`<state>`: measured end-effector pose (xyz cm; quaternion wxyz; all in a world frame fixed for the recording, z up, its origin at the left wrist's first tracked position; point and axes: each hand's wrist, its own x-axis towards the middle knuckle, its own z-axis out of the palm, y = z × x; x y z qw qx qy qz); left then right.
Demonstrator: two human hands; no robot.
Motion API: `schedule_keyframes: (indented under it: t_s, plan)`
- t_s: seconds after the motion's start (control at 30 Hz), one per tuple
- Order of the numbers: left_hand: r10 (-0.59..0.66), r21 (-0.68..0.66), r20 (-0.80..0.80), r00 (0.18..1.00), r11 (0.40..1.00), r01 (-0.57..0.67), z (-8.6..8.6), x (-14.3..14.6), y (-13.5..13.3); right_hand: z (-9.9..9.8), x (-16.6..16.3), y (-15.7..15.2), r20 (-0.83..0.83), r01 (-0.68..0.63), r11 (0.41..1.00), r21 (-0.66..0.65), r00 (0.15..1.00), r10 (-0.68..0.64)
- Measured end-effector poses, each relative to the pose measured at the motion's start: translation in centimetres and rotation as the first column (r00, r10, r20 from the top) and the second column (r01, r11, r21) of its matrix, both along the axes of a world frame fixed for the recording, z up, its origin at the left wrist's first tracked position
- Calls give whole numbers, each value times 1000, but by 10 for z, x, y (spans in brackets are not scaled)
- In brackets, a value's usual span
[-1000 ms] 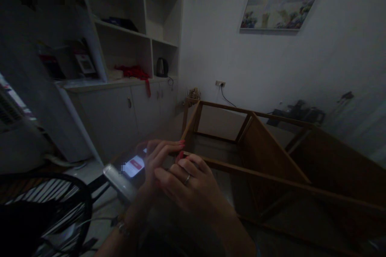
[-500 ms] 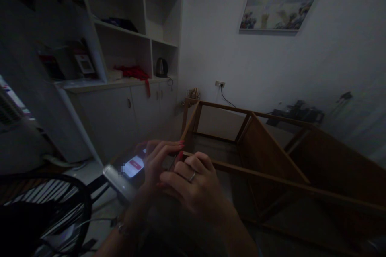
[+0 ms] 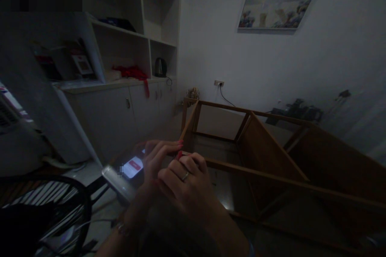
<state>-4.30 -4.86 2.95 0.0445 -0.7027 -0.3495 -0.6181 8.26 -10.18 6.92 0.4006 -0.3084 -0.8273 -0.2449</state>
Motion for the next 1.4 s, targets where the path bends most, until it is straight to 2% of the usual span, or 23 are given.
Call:
schedule_keyframes:
  t_s: [0.17,0.3,0.5,0.6,0.77,0.87,1.03,1.27,1.4]
  plan:
    - [-36,-16,-20,999,999,36,5,-3,-3,-5,4,4,68,22,994,105,997,-29]
    - [-36,-18,-17,999,999,35,4,-3,-2,-4,6,4,94,26,992,121,995,-37]
    - [-18,16,-13,1000,1000,19,3,-1,0,-5,6,5,-5,-39,996,77,999,40]
    - [-17,37,-6,1000,999,18,4,0,-1,-6,7,6,-45,-55,994,97,997,60]
    - [-12,23,3,1000,1000,12,3,0,0,-4,12,6,57,-49,982,182,998,39]
    - [-33,0,2,999,999,33,2,0,0,-2,13,5,65,-59,983,174,997,48]
    - [3,-2,15,1000,1000,-3,0,1,1,-4,9,4,52,-25,989,147,999,17]
    - [27,62,6,1000,998,-28,-3,2,6,-7,4,3,4,52,987,149,999,-53]
    - [12,16,-7,1000,1000,-11,-1,0,3,-8,2,0,-22,66,988,138,998,-64]
